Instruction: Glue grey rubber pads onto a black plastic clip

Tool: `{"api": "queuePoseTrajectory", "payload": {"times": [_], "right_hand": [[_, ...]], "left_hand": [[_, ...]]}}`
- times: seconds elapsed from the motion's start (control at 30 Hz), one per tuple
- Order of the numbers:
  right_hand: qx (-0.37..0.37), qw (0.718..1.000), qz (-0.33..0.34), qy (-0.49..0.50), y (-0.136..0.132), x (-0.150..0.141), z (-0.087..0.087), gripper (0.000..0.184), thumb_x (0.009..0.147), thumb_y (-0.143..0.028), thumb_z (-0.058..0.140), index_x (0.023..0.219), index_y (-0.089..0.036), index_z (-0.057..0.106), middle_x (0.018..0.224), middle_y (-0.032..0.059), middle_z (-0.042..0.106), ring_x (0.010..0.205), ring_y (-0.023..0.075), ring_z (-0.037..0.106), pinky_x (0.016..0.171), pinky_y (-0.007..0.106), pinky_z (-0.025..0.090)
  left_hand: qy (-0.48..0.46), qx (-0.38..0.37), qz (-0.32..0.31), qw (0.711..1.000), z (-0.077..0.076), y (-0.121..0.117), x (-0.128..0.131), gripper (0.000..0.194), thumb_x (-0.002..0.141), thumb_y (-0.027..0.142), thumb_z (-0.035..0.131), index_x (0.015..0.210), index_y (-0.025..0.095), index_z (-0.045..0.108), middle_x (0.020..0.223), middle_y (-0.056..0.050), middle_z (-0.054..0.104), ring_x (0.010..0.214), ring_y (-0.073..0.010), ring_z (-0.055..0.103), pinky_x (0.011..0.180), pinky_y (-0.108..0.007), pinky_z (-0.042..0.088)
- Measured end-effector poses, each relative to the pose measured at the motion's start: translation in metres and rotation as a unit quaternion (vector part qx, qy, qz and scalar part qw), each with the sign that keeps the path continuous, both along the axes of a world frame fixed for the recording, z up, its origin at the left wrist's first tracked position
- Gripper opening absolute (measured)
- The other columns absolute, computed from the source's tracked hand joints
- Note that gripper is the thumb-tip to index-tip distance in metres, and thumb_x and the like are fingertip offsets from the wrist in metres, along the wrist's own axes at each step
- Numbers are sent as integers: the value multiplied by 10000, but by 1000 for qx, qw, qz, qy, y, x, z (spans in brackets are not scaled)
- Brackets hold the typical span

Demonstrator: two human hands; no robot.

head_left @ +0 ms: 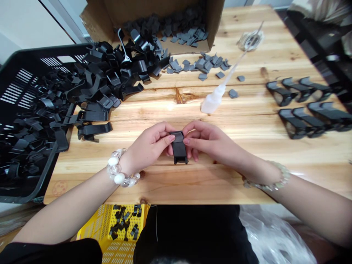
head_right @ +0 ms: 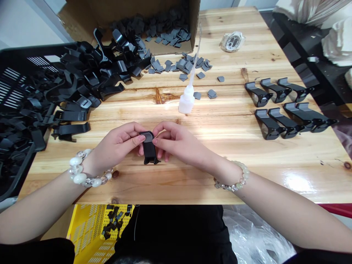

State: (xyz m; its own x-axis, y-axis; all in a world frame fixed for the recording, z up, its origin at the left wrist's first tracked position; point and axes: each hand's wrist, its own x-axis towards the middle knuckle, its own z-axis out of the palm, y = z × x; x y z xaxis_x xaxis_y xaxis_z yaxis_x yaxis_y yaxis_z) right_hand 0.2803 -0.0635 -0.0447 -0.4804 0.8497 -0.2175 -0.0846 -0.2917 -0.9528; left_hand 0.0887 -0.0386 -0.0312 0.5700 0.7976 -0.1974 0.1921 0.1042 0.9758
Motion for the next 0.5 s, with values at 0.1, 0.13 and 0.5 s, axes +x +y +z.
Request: {"api": "queuePoseTrajectory", "payload": {"times": [0.1,0.13,0.5], "right_hand": [[6,1000,-1,-8,0,1,1,129,863,-251,567,948,-190,493,655,-27,625,556,97,600,490,200,494],[8,1000,0,-17,-1,1,2,143,857,-262,577,952,-191,498,680,-23,630,558,92,591,491,198,493],[151,979,-30,-134,7,16,24,112,839,-219,553,886,-145,624,797,20,640,728,116,589,654,243,483]], "left_hand": [[5,8,4,1000,0,0,-1,109,874,234,540,920,136,548,626,18,602,566,-98,575,564,-220,495],[5,12,8,1000,0,0,-1,107,876,228,535,927,135,544,630,19,603,569,-96,578,572,-220,496],[-19,54,77,995,-9,6,-4,196,875,269,531,1034,157,505,919,-27,610,656,-90,604,604,-223,514]]}}
